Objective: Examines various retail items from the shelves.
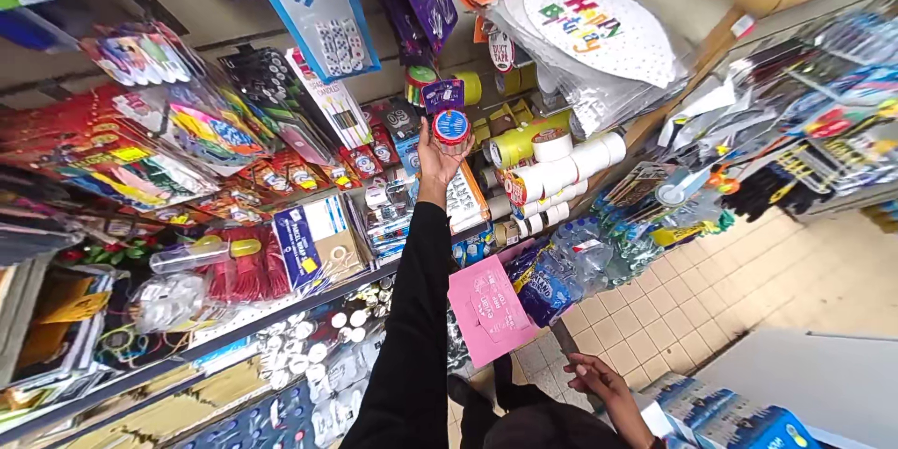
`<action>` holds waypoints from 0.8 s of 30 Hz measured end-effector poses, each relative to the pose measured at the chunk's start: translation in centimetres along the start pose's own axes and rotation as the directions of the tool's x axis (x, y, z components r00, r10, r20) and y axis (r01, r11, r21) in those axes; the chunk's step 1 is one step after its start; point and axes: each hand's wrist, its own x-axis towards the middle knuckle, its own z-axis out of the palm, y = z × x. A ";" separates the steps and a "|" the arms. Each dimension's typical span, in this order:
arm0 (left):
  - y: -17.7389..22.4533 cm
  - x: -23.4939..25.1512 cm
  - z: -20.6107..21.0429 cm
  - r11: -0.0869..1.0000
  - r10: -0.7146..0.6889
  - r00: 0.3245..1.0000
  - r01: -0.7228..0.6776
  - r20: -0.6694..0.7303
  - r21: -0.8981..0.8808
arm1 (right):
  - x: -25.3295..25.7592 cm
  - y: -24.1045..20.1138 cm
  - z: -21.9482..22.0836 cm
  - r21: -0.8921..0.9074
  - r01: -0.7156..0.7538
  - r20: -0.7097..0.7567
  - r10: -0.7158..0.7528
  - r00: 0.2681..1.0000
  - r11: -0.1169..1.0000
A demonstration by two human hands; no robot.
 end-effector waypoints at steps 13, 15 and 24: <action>-1.1 -6.4 5.0 0.995 0.088 0.995 -0.090 -0.049 -0.040 | 1.4 0.1 2.8 0.026 0.024 0.127 -0.027 0.992 0.999; -1.2 -7.9 6.9 0.994 0.074 0.995 -0.079 -0.073 -0.072 | 1.3 -0.1 3.0 0.035 0.025 0.120 -0.029 0.992 0.999; 0.0 -19.7 10.2 0.963 0.110 0.994 -0.108 -0.006 -0.245 | 2.1 -1.5 4.0 0.034 0.083 0.180 -0.088 0.980 0.996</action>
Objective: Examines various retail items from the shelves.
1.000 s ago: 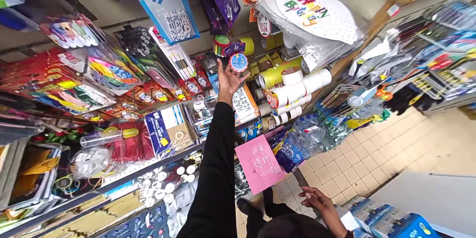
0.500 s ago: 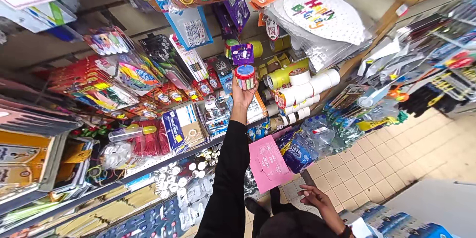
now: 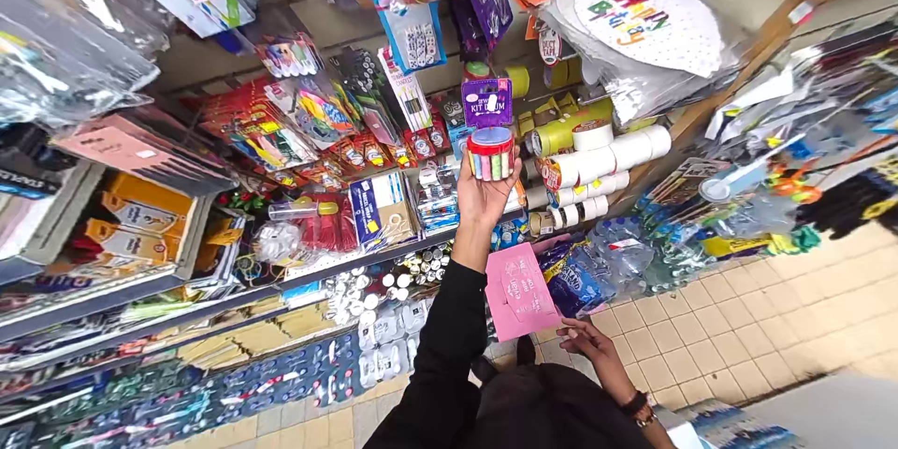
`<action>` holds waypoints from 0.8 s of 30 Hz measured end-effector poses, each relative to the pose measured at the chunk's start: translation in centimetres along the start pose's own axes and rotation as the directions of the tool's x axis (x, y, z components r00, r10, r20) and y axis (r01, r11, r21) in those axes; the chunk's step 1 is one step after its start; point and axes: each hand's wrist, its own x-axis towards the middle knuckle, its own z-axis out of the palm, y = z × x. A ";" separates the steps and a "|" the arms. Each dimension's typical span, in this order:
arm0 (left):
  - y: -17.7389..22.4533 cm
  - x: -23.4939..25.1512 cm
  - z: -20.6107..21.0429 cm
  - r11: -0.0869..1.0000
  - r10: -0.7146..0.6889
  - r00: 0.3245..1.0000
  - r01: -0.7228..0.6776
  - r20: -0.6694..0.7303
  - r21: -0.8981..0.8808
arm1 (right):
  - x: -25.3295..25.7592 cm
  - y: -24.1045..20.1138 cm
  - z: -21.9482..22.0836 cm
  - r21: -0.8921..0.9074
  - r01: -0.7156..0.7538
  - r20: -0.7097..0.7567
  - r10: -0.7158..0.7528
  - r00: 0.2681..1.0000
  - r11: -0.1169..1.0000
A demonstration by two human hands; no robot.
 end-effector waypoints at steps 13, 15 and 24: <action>3.5 -20.3 -4.3 0.991 0.105 0.992 -0.110 -0.073 -0.073 | 3.0 -7.9 11.4 -0.009 0.363 0.321 -0.341 0.883 0.932; 3.4 -22.4 -5.7 0.989 0.121 0.987 -0.129 -0.104 -0.078 | 3.0 -9.9 13.6 0.011 0.474 0.363 -0.446 0.818 0.880; 4.4 -27.1 -7.7 0.975 0.175 0.955 -0.202 -0.240 -0.093 | 1.7 -12.8 19.9 0.021 0.639 0.485 -0.567 0.666 0.769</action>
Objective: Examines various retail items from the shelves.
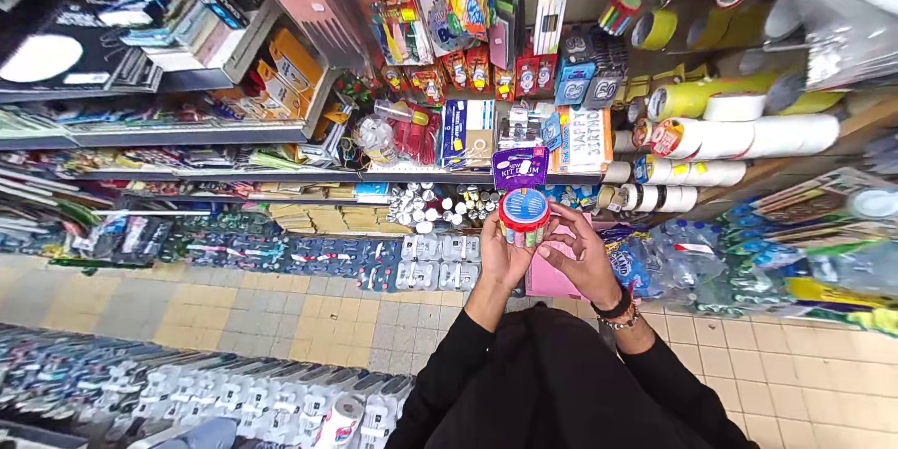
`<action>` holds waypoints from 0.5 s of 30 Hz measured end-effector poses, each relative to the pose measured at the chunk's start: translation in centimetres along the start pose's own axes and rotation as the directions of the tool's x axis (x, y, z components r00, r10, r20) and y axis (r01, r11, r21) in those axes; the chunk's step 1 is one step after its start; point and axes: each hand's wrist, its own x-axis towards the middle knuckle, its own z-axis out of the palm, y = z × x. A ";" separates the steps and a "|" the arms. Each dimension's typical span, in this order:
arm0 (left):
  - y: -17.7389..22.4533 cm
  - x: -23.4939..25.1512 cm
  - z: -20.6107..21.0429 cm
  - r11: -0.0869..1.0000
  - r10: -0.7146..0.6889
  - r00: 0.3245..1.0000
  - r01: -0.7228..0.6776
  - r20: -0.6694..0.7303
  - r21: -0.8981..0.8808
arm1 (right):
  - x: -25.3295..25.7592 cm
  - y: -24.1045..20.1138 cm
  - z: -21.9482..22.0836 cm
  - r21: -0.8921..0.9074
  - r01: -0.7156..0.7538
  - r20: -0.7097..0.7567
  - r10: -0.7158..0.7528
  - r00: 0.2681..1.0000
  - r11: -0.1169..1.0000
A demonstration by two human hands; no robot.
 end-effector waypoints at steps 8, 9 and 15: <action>0.4 -0.8 -0.7 1.000 0.002 1.000 -0.002 -0.026 -0.004 | -0.4 0.6 1.1 -0.016 -0.029 -0.070 0.028 0.997 0.999; 0.3 -0.8 -0.7 1.000 -0.003 1.000 0.003 -0.021 -0.009 | -0.5 0.6 1.1 -0.019 -0.036 -0.081 0.034 0.996 0.999; 0.4 -0.6 -0.8 1.000 -0.007 0.999 0.006 -0.048 -0.009 | -0.6 0.6 1.6 -0.030 -0.067 -0.106 0.064 0.992 0.997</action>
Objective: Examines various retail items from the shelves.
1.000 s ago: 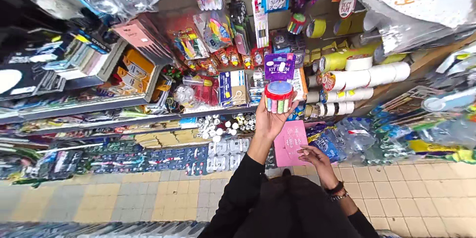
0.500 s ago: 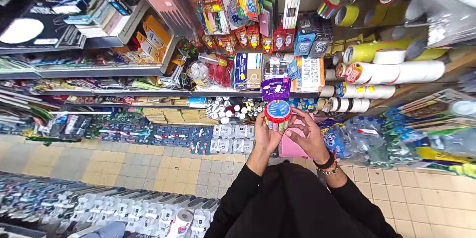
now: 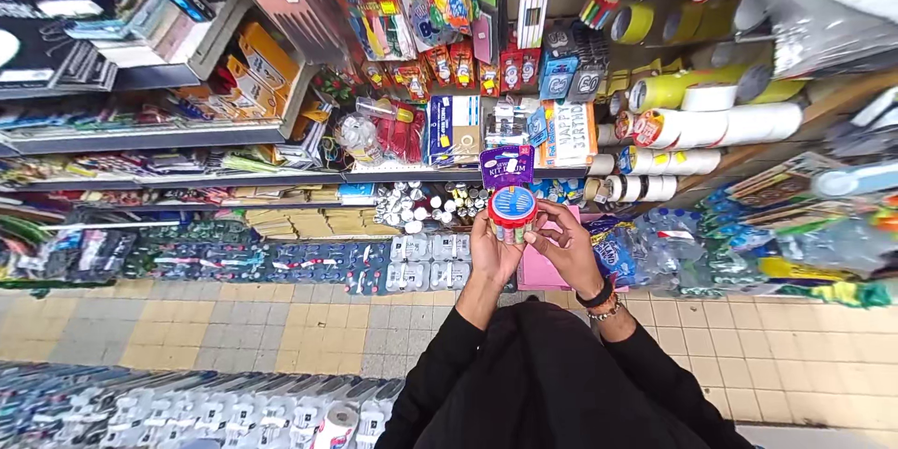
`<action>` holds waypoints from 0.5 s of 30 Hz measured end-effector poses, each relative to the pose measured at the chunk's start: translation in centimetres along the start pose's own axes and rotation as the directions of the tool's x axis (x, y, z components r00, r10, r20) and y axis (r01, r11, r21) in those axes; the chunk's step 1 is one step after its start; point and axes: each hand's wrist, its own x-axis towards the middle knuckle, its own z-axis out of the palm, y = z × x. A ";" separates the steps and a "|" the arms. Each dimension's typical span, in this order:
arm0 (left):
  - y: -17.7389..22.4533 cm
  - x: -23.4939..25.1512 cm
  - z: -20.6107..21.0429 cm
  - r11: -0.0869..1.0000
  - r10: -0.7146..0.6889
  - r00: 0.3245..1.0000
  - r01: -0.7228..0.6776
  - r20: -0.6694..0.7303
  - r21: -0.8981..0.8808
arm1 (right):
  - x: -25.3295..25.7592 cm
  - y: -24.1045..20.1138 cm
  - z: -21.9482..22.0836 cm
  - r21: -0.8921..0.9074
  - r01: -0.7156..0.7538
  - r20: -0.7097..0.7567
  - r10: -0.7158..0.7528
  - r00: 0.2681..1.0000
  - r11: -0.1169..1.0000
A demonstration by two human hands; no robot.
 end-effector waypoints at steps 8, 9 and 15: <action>0.3 -0.2 -0.2 1.000 0.004 1.000 -0.004 0.001 0.014 | -0.2 0.0 0.6 0.007 -0.017 -0.020 0.018 1.000 1.000; 0.4 -0.2 -0.1 1.000 0.008 1.000 -0.008 -0.007 0.017 | -0.3 -0.1 0.7 0.007 -0.018 -0.021 0.019 1.000 1.000; 0.7 -0.3 0.3 1.000 0.023 0.999 -0.022 -0.044 0.019 | -0.4 -0.1 1.0 -0.026 -0.024 -0.018 0.023 1.000 0.999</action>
